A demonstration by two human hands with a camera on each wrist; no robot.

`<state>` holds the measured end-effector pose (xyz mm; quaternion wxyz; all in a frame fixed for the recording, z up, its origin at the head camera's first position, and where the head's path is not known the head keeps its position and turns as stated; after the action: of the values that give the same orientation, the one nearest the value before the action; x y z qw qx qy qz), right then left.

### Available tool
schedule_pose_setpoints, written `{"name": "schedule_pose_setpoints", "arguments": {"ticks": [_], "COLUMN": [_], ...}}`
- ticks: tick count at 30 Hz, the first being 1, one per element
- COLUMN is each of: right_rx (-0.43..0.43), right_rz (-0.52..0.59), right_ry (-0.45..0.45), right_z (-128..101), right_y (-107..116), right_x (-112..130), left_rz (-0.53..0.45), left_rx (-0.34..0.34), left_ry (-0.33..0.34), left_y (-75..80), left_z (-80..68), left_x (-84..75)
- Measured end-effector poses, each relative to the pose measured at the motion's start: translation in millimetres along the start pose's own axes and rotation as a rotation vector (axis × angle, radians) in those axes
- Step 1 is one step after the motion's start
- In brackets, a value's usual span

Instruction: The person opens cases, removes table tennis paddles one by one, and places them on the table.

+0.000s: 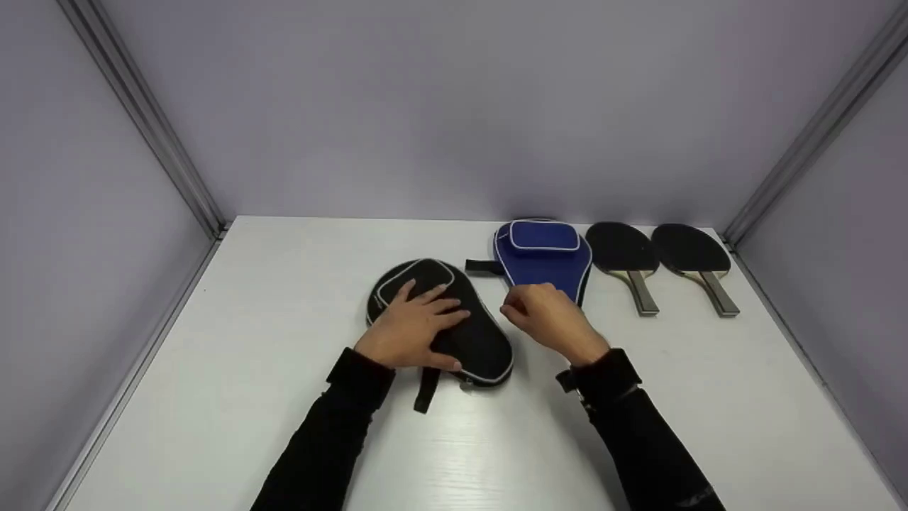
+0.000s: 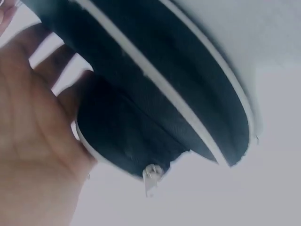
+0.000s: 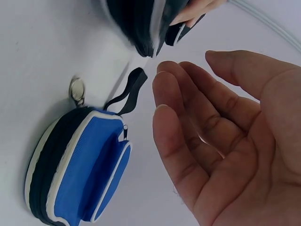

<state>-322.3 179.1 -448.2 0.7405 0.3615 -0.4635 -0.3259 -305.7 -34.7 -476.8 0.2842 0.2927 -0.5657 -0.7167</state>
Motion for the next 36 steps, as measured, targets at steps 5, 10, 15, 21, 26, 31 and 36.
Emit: {"name": "schedule_pose_setpoints", "arguments": {"ticks": [5,10,15,21,26,31,36], "right_rx": [-0.007,0.014,0.015,0.041,0.062,0.056,0.052], "right_rz": [0.013,0.032,0.003,-0.038,-0.099,-0.112,-0.096], "right_ry": [-0.013,-0.050,-0.048,0.026,0.166,0.280,0.316], "right_z": [1.1,0.4,1.4,4.8,5.0,3.5,2.0], "right_y": [1.6,3.8,7.5,5.2,-1.1,-7.4,-13.1], "right_x": [-6.8,-14.3,-24.1,-33.2,-35.2,-36.2,-37.9], "left_rz": [-0.089,-0.124,-0.095,-0.067,-0.060,-0.075,-0.065], "left_rx": [0.050,0.056,0.033,0.082,0.095,0.046,-0.009], "left_ry": [-0.071,-0.095,-0.170,-0.311,-0.338,-0.376,-0.425], "left_y": [-0.4,-0.1,-3.6,-8.6,-11.5,-8.4,-4.7], "left_z": [0.9,2.4,5.0,4.3,1.5,2.0,4.5], "left_x": [-5.2,-12.6,-34.9,-69.0,-82.4,-86.1,-84.4]}}
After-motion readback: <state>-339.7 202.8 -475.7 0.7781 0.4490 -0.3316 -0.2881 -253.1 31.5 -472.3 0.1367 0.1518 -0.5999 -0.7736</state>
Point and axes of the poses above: each hand's wrist, its own z-axis towards the middle knuckle, its own y-axis out of the back of the hand, x = y × z, the point moved 7 cm from there along z, towards the middle knuckle, and after that the axes turned 14 degrees about -x, right-handed, at the moved point
